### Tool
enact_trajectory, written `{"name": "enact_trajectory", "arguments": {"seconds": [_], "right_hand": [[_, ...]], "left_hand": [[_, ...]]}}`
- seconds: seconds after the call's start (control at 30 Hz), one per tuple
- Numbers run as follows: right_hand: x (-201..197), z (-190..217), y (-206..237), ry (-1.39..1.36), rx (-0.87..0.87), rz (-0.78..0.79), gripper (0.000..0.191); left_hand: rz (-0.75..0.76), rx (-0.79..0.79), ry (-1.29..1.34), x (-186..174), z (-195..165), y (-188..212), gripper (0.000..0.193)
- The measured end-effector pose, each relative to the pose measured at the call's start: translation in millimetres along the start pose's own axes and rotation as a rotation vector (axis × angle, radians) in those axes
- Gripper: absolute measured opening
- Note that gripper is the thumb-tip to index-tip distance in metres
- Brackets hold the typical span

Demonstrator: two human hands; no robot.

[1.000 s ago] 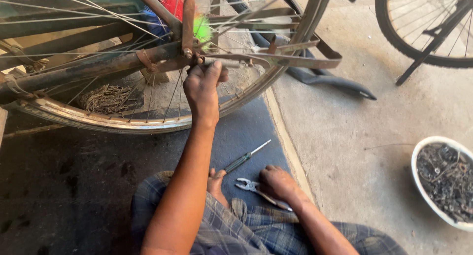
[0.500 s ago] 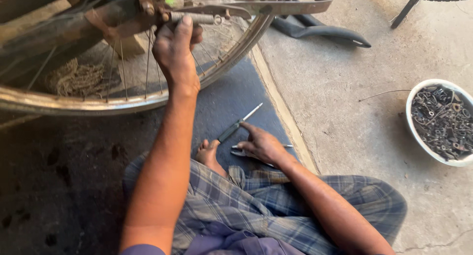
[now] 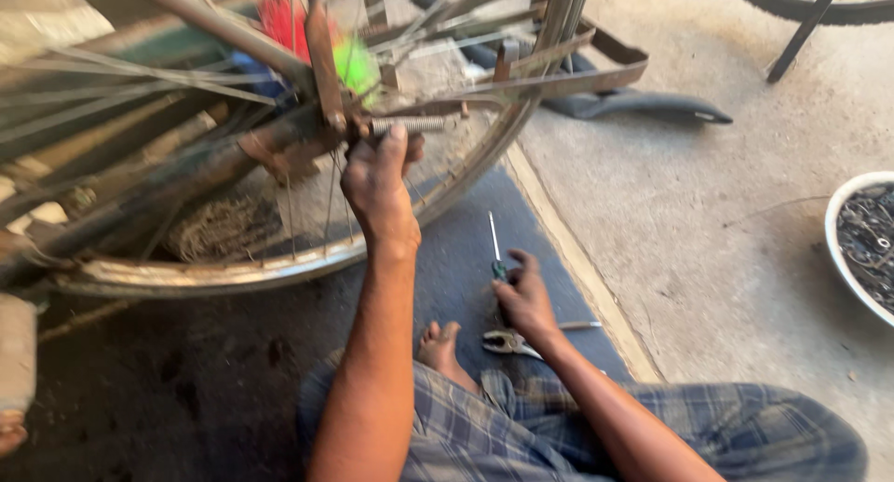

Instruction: The person sits on the ground beside a bicycle and works on the rear wheel and brake assembly, using a screwdriver to turn a fitting at the wheel hub while handling small hardware from a bowl on the ground, occasionally using pliers and picking parts from the ground.

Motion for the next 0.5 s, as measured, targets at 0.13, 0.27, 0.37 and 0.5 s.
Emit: {"name": "enact_trajectory", "arguments": {"seconds": [0.13,0.27,0.37,0.5], "right_hand": [[-9.4,51.1,6.3,-0.589,0.012,0.051,0.051],[10.7,108.5,20.6,-0.805,0.005,0.119,0.049],[27.5,141.9,26.0,-0.862,-0.054,0.136,0.049],[40.9,168.1,20.5,-0.918,0.011,0.102,0.045]], "left_hand": [[0.006,-0.02,0.007,-1.2,0.5,-1.5,0.023],[0.04,-0.074,0.043,-4.7,0.3,-2.1,0.02],[0.051,-0.097,0.051,-5.7,-0.8,-2.9,0.018],[0.04,-0.112,0.057,-4.4,-2.7,-3.1,0.019]]}}
Point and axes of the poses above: each hand's wrist, its own y-axis away from the middle knuckle, its own x-axis out of the palm, z = x × y, the point moved 2 cm from there along -y, towards the middle knuckle, and after that the axes turned 7 degrees about -x, right-handed, at the moved point
